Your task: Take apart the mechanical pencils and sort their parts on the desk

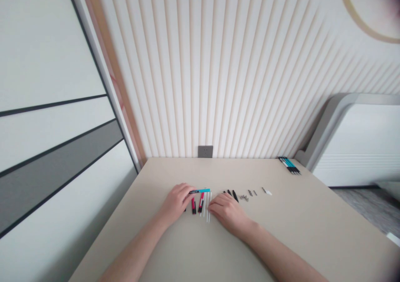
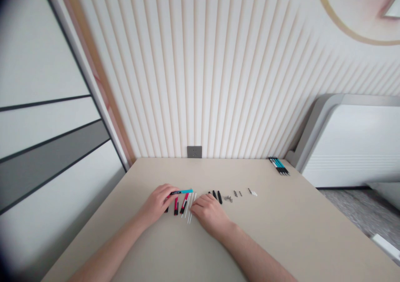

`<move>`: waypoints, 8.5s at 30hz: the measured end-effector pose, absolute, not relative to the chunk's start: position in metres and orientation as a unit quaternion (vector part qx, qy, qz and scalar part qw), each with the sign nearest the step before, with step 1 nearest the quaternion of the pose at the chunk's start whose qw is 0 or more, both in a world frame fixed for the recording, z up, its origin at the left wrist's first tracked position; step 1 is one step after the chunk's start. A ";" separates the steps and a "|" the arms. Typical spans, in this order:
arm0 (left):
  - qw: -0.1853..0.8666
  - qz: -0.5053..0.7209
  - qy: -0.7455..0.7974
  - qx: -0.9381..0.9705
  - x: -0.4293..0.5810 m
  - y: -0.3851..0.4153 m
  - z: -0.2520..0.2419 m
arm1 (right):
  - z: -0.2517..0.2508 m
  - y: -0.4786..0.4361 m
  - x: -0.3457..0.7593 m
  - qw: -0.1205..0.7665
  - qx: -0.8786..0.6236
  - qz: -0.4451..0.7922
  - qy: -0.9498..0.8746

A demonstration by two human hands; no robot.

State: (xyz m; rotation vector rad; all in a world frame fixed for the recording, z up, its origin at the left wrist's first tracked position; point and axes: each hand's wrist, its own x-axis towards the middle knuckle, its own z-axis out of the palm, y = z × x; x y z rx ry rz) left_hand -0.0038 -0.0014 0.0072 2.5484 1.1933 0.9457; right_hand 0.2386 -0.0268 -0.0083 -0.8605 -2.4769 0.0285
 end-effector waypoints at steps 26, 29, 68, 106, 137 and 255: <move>0.079 0.304 0.377 0.871 -0.002 -0.003 0.009 | 0.004 -0.022 0.264 0.332 -0.348 0.022 -0.876; 0.073 0.300 0.375 0.874 -0.002 -0.003 0.009 | 0.006 -0.019 0.274 0.324 -0.389 0.022 -0.862; 0.113 0.319 0.344 0.876 -0.005 -0.001 0.004 | -0.002 -0.020 0.274 0.352 -0.386 0.045 -0.851; 0.049 0.288 0.328 0.898 -0.003 0.002 0.011 | 0.021 0.011 0.367 0.211 -0.711 -0.023 -0.671; 0.042 0.284 0.328 0.900 -0.002 0.000 0.013 | 0.010 0.016 0.384 0.142 -0.759 0.039 -0.634; 0.033 0.311 0.406 0.859 -0.004 -0.003 0.013 | 0.011 -0.025 0.277 0.159 -0.509 0.050 -0.845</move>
